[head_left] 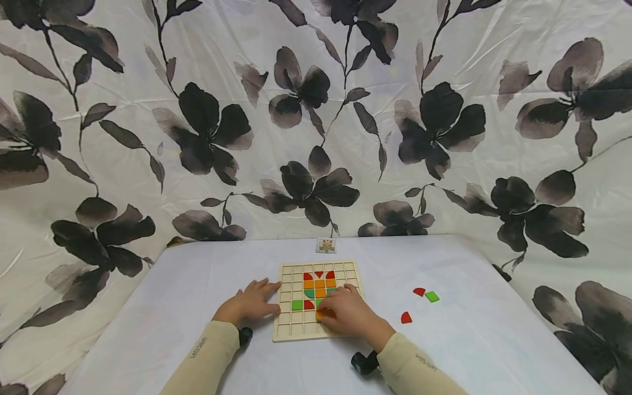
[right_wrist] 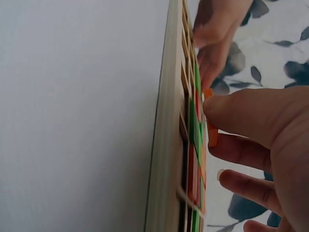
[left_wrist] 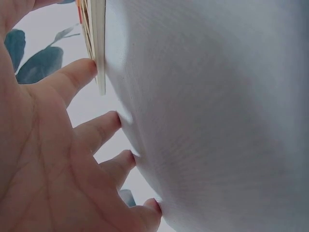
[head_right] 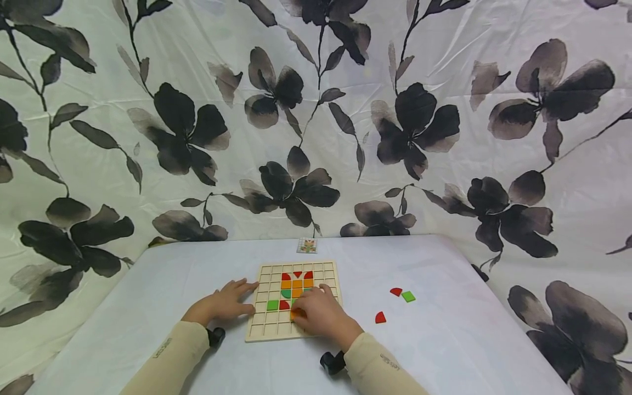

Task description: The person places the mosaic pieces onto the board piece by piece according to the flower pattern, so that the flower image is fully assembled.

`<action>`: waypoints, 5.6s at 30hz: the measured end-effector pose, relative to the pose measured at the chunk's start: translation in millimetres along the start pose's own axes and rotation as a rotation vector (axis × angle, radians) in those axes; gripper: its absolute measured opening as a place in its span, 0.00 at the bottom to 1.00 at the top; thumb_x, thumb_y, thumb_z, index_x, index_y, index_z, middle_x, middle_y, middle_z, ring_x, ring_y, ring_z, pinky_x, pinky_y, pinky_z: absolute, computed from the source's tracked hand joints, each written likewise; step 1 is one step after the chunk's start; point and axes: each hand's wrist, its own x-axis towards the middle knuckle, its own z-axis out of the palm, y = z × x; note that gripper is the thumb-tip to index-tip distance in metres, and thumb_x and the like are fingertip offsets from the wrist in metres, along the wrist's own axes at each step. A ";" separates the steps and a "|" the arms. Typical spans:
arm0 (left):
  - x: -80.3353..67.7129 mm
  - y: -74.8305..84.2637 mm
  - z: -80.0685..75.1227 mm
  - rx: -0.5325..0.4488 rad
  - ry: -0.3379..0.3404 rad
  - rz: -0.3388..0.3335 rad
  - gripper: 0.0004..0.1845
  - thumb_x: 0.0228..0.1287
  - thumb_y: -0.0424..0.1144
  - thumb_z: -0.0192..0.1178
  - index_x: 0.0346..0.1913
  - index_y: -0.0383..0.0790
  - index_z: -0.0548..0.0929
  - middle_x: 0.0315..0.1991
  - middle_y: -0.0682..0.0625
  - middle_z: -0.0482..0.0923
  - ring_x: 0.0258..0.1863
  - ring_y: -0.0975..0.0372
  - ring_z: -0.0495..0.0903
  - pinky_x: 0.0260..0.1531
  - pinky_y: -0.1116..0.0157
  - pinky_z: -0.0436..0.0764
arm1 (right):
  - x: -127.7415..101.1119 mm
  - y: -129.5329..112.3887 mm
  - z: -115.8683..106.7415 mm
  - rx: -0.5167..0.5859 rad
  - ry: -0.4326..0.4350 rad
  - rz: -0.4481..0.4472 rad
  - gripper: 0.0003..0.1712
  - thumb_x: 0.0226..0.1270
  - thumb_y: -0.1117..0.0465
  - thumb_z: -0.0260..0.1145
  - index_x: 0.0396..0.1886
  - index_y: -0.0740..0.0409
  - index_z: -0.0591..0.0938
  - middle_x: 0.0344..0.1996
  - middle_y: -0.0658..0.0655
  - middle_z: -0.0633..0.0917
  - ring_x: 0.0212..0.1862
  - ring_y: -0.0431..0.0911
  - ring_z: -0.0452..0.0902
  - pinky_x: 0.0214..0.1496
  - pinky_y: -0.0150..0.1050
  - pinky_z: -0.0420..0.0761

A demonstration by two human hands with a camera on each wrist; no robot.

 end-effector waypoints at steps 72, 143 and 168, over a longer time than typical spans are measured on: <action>1.2 0.4 0.9 0.017 0.008 0.003 0.38 0.57 0.53 0.59 0.72 0.48 0.65 0.73 0.37 0.59 0.72 0.35 0.53 0.64 0.29 0.52 | -77.7 93.0 -50.2 0.096 -0.070 0.370 0.09 0.59 0.64 0.69 0.39 0.50 0.88 0.41 0.48 0.87 0.51 0.48 0.81 0.57 0.50 0.78; 0.3 -2.8 -0.3 -0.013 0.002 0.017 0.38 0.58 0.53 0.60 0.72 0.49 0.65 0.74 0.38 0.58 0.73 0.35 0.52 0.64 0.29 0.51 | -30.1 56.9 -13.6 0.570 -0.071 0.349 0.06 0.62 0.59 0.69 0.38 0.51 0.87 0.31 0.46 0.85 0.36 0.42 0.75 0.40 0.36 0.75; 1.2 -2.0 -1.0 -0.028 -0.004 0.006 0.39 0.57 0.53 0.59 0.72 0.49 0.65 0.74 0.38 0.57 0.73 0.36 0.50 0.65 0.29 0.50 | -17.3 51.1 -11.2 0.362 -0.124 0.287 0.03 0.61 0.57 0.70 0.31 0.50 0.88 0.31 0.44 0.84 0.36 0.42 0.72 0.39 0.35 0.75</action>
